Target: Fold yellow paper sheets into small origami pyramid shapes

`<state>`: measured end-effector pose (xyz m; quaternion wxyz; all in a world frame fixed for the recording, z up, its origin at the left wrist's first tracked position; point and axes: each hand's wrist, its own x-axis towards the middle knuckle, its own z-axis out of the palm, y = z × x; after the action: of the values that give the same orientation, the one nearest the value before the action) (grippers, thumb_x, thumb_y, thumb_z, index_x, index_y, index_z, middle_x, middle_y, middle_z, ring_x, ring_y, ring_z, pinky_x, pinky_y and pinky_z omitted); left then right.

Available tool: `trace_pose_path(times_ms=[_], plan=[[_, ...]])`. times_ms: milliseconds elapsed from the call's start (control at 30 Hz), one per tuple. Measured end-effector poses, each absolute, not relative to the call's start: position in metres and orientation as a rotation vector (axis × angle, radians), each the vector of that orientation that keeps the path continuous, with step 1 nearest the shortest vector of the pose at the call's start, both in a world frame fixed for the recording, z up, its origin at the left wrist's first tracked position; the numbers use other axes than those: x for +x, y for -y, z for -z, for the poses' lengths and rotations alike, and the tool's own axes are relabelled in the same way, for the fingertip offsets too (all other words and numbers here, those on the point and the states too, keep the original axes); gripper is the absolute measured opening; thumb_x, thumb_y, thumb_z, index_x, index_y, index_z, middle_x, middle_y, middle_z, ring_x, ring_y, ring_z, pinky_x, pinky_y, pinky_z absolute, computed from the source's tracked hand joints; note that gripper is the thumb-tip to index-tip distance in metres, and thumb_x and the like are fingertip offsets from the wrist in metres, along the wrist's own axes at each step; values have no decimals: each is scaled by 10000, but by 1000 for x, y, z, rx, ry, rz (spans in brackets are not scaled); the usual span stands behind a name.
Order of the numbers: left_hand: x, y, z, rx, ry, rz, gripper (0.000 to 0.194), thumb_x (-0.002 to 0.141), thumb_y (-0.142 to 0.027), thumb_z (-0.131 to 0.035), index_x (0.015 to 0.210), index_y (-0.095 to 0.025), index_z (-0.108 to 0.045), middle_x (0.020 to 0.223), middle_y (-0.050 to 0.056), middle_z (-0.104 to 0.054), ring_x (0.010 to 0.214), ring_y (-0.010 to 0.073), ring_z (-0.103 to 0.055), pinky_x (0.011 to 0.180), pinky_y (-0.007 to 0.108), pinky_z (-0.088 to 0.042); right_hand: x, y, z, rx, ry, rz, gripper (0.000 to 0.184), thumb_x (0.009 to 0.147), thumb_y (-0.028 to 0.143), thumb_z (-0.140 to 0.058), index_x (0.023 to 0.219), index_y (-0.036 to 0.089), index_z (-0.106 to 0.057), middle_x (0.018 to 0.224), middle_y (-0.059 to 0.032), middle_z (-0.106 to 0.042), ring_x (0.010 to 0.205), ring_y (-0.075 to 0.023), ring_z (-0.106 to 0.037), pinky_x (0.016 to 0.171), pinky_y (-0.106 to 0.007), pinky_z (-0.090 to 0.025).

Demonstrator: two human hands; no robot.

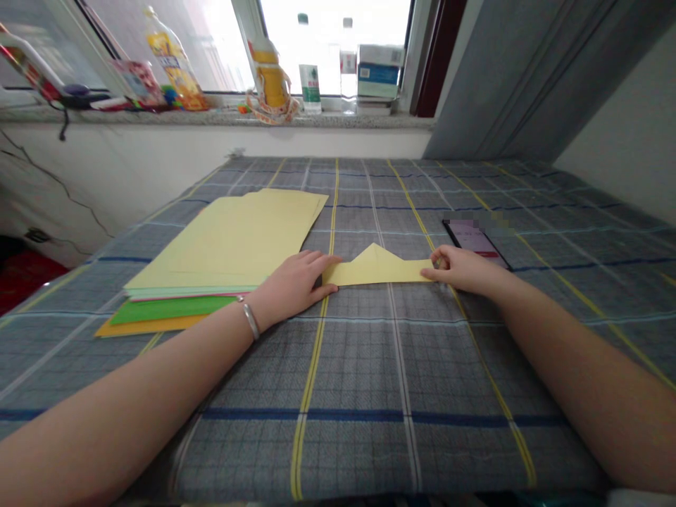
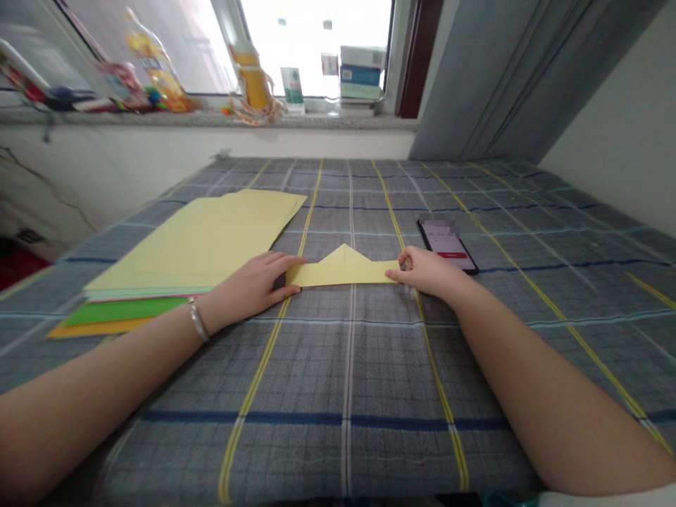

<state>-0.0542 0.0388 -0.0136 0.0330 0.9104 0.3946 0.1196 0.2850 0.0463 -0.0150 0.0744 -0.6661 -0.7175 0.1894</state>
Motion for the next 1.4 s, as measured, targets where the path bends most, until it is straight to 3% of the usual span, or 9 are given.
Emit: trace_pose_path(times_ms=[233, 400, 567, 667, 767, 933, 1167, 1300, 1400], plan=[[-54, -43, 13, 2554, -1251, -439, 499, 833, -413, -593, 1280, -206, -514, 1172, 81, -609, 1074, 265, -554, 939, 438, -452, 282, -45, 16, -1959, 2158, -556, 474, 718, 510, -677, 1043, 183, -569, 779, -25, -633, 641, -160, -564, 536, -267, -355], [-59, -47, 14, 2460, -1258, -433, 484, 834, -349, -561, 1295, -207, -518, 1071, 73, -621, 988, 245, -581, 896, 419, -474, 285, -45, 12, -1932, 2181, -658, 427, 691, 467, -701, 989, 196, -558, 721, 6, -600, 610, -144, -539, 512, -259, -334], [-57, -44, 14, 2376, -1232, -540, 496, 841, -334, -546, 1308, -189, -466, 1163, 64, -604, 1046, 219, -589, 952, 386, -466, 287, -46, 10, -1880, 2213, -742, 336, 676, 461, -701, 819, 203, -541, 669, 21, -564, 594, -141, -519, 516, -262, -335], [-53, -40, 13, 2347, -1341, -603, 459, 856, -367, -542, 1275, -193, -472, 1028, 34, -638, 928, 201, -623, 879, 361, -497, 285, -45, 10, -1841, 2184, -654, 269, 718, 454, -654, 738, 210, -542, 642, 22, -553, 590, -145, -513, 520, -270, -329], [-51, -39, 13, 2445, -1400, -703, 340, 847, -357, -562, 1143, -190, -540, 1014, 41, -644, 946, 216, -615, 889, 368, -483, 281, -42, 9, -1822, 2068, -447, 190, 775, 410, -595, 765, 220, -583, 637, 18, -569, 604, -153, -528, 539, -275, -334], [-52, -41, 15, 2747, -1133, -648, 165, 909, -297, -494, 959, -187, -606, 927, 47, -655, 920, 207, -595, 880, 370, -470, 276, -40, 13, -1819, 1977, -103, 104, 779, 305, -584, 838, 229, -622, 799, -12, -681, 648, -159, -575, 573, -273, -355], [-52, -45, 21, 2898, -891, -532, 218, 900, -138, -468, 1036, -181, -632, 1065, 59, -650, 982, 182, -587, 901, 337, -471, 276, -47, 26, -1783, 2027, -99, 279, 765, 278, -604, 1036, 215, -635, 903, -36, -711, 654, -176, -605, 589, -289, -407], [-48, -41, 19, 2929, -907, -454, 253, 942, -234, -466, 1136, -181, -619, 1133, 70, -650, 1031, 200, -577, 941, 366, -464, 277, -48, 27, -1730, 2126, -158, 305, 795, 269, -573, 1081, 186, -640, 1048, -79, -700, 741, -198, -636, 669, -324, -469], [-45, -35, 17, 2944, -940, -407, 317, 949, -355, -480, 1166, -166, -613, 1161, 81, -647, 1055, 225, -568, 960, 391, -454, 277, -48, 29, -1699, 2132, -162, 381, 791, 231, -563, 1167, 178, -600, 1178, -99, -663, 915, -237, -650, 803, -367, -496]])
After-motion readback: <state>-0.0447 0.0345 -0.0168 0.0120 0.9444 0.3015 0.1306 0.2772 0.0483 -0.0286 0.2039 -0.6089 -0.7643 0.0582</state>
